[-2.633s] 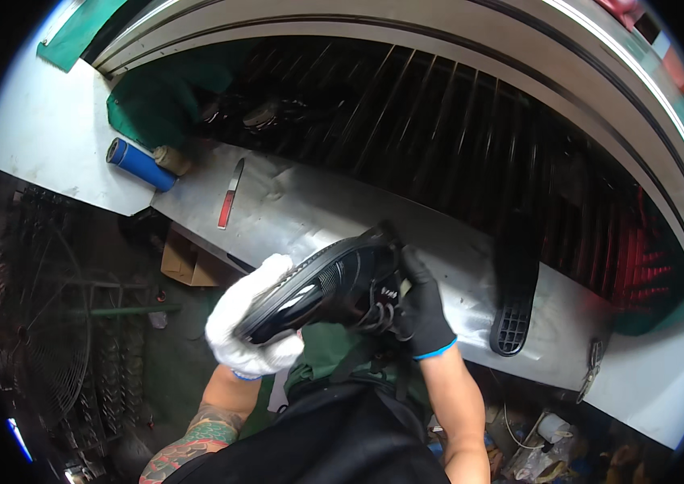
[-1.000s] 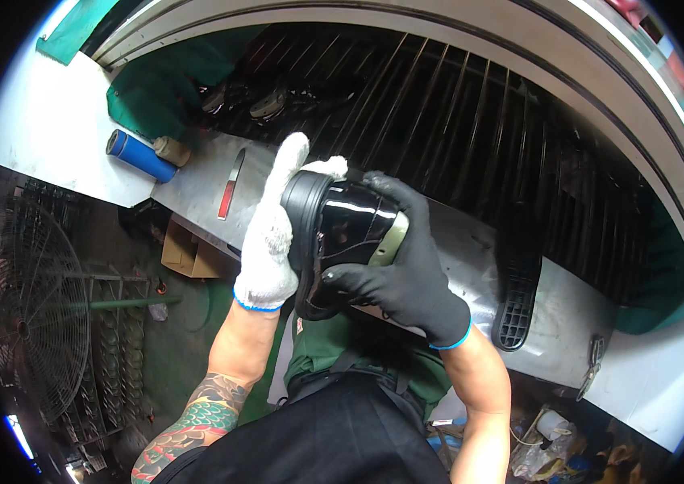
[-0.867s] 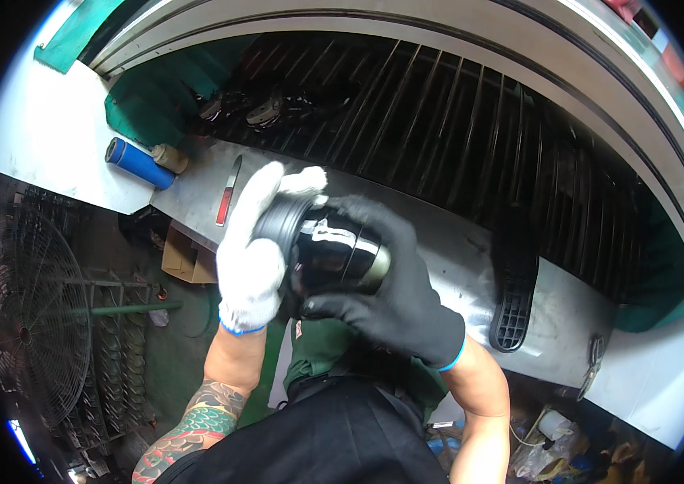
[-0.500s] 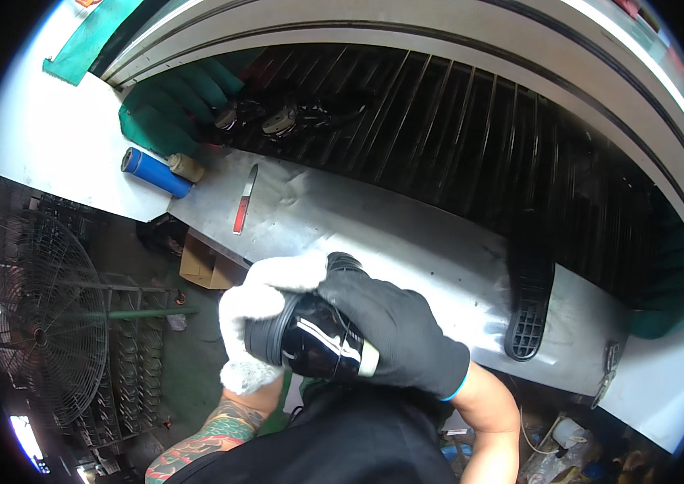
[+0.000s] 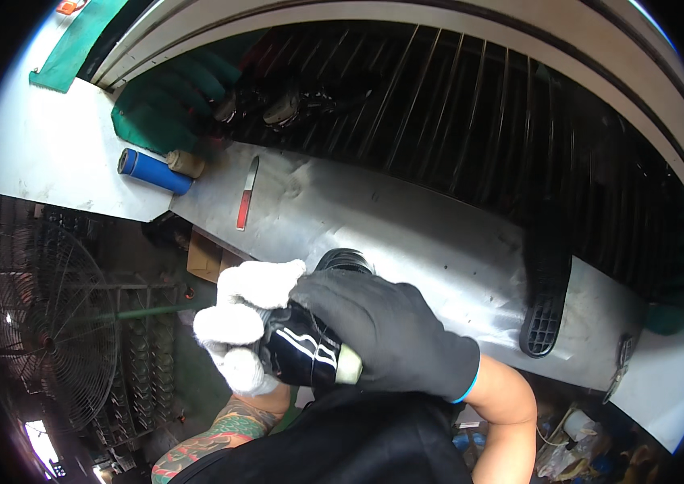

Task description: The person repeatedly wipes and scrubs a black shoe with a white cloth, focusing on the sole, sides, and upper. They rotate the shoe frequently to access different areas and occasionally place it on a metal workbench before resuming cleaning.

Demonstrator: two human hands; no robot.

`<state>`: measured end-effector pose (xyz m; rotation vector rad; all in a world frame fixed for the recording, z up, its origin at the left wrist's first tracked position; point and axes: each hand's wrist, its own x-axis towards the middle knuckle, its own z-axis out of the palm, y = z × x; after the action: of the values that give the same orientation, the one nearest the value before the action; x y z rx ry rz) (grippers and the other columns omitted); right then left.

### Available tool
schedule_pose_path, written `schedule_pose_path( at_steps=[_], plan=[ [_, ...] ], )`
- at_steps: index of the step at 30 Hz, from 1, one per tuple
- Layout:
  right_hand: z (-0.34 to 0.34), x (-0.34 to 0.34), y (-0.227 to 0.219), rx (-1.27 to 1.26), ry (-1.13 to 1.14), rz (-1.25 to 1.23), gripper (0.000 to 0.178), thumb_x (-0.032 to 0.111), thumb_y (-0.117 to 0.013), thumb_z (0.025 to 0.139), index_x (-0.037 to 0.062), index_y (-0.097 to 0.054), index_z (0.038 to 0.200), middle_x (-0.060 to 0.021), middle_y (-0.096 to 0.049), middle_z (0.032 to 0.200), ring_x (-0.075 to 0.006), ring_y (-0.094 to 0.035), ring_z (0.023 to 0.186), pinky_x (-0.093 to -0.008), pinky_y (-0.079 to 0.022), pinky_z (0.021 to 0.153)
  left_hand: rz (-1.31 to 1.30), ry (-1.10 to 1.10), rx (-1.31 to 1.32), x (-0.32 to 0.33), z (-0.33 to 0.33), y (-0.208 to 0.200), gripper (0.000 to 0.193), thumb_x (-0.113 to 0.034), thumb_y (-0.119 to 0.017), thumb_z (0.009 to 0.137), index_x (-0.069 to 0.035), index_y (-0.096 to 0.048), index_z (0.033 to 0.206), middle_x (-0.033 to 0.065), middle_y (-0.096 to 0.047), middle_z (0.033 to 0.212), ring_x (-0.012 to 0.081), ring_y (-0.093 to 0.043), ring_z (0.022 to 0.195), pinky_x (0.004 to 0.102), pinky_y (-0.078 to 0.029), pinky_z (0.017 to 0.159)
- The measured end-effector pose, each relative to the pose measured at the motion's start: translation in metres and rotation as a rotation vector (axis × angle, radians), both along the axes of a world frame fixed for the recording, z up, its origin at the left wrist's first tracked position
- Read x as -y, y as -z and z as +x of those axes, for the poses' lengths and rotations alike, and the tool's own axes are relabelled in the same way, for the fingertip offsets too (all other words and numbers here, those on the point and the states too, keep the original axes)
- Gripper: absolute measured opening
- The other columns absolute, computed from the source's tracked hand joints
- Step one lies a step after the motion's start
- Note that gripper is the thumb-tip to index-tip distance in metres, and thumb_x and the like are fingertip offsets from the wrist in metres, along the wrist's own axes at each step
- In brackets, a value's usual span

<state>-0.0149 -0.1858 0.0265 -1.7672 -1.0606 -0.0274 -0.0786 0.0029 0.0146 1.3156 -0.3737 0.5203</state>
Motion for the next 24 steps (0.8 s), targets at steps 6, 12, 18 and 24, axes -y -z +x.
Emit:
schedule_pose_path(
  at_steps=[6, 12, 18, 24],
  plan=[
    [0.030, 0.008, -0.005, 0.042, 0.055, -0.029, 0.077, 0.029, -0.093, 0.070, 0.0013, -0.060, 0.134, -0.0188, -0.072, 0.120, -0.0363, -0.074, 0.104, -0.0414, -0.060, 0.087, 0.068, 0.049, 0.135, -0.010, 0.047, 0.005, 0.047, -0.039, -0.075, 0.094, -0.003, -0.067, 0.123, 0.0312, -0.061, 0.137, 0.0439, -0.058, 0.131, 0.0521, -0.051, 0.106],
    [0.013, 0.001, 0.029, 0.253, 0.227, -0.100, 0.087, 0.027, -0.094, 0.066, 0.0030, -0.056, 0.140, -0.0203, -0.065, 0.133, -0.0401, -0.065, 0.124, -0.0449, -0.059, 0.096, -0.091, -0.002, 0.103, -0.003, 0.023, 0.061, 0.053, -0.040, -0.071, 0.100, -0.008, -0.061, 0.140, 0.0344, -0.050, 0.150, 0.0484, -0.048, 0.142, 0.0613, -0.034, 0.121],
    [-0.074, 0.008, 0.141, -1.395, 0.042, 0.802, 0.125, 0.036, -0.096, 0.070, 0.0022, -0.020, 0.163, -0.0148, -0.050, 0.153, -0.0274, -0.052, 0.141, -0.0416, -0.050, 0.113, 0.070, -0.058, -0.186, -0.010, -0.044, 0.085, 0.085, -0.031, -0.082, 0.091, 0.008, -0.040, 0.153, 0.0238, -0.047, 0.157, 0.0379, -0.047, 0.146, 0.0525, -0.033, 0.124],
    [-0.102, -0.005, 0.121, -1.792, 0.029, 0.777, 0.078, 0.004, -0.068, 0.081, 0.0024, -0.040, 0.154, -0.0151, -0.062, 0.138, -0.0288, -0.066, 0.124, -0.0441, -0.054, 0.109, -0.053, 0.020, -0.997, -0.010, -0.080, 0.085, 0.057, -0.007, -0.069, 0.098, 0.005, -0.051, 0.150, 0.0159, -0.063, 0.141, 0.0213, -0.066, 0.115, 0.0331, -0.050, 0.102]
  ],
)
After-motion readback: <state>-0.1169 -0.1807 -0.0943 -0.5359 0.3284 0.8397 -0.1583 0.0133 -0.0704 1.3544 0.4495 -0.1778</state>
